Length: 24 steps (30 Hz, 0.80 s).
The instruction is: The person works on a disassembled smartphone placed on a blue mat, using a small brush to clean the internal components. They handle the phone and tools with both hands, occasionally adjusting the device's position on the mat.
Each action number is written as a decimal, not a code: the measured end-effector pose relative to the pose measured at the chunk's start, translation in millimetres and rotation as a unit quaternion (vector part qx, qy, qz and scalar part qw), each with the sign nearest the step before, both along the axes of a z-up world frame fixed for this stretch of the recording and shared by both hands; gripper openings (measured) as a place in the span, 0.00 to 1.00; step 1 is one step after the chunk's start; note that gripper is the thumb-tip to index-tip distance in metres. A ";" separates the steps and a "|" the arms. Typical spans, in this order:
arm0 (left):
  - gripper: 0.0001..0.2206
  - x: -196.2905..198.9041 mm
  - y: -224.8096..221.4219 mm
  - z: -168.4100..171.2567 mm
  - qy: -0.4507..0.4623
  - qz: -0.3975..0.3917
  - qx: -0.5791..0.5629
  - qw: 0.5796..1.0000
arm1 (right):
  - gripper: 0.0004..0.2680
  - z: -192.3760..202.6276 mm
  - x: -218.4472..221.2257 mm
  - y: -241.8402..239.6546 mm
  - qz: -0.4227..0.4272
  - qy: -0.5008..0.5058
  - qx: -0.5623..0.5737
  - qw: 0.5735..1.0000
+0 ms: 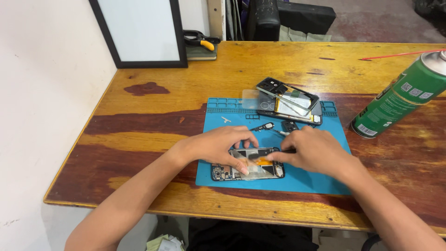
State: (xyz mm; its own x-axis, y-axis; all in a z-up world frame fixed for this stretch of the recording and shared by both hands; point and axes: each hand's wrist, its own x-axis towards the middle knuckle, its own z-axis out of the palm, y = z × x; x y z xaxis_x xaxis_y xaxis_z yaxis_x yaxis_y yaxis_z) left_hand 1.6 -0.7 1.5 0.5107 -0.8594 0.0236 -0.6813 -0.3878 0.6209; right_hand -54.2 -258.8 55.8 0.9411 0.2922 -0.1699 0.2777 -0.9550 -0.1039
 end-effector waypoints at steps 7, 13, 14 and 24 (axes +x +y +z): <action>0.32 -1.3 0.2 -2.6 0.004 -0.001 -0.009 1.000 | 0.20 -6.0 1.9 -6.1 -0.010 -0.027 0.001 1.000; 0.32 0.2 -0.1 -1.5 0.003 -0.007 -0.015 1.000 | 0.19 2.0 -1.6 -3.9 -0.032 -0.002 -0.014 0.999; 0.32 0.2 0.8 -1.8 -0.001 -0.008 -0.019 1.000 | 0.19 3.8 -3.0 -2.3 -0.050 -0.030 -0.017 0.998; 0.32 -1.1 -0.3 0.9 0.010 0.000 -0.007 1.000 | 0.18 -13.9 -1.1 5.4 0.008 0.008 0.047 0.999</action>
State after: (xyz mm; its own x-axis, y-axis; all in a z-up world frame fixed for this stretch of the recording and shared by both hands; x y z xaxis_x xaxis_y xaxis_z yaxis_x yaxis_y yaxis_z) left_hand 0.5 -1.0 2.4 0.5115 -0.8589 0.0244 -0.6682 -0.3798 0.6398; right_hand -55.2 -253.4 41.9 0.9337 0.3223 -0.1562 0.2903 -0.9365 -0.1969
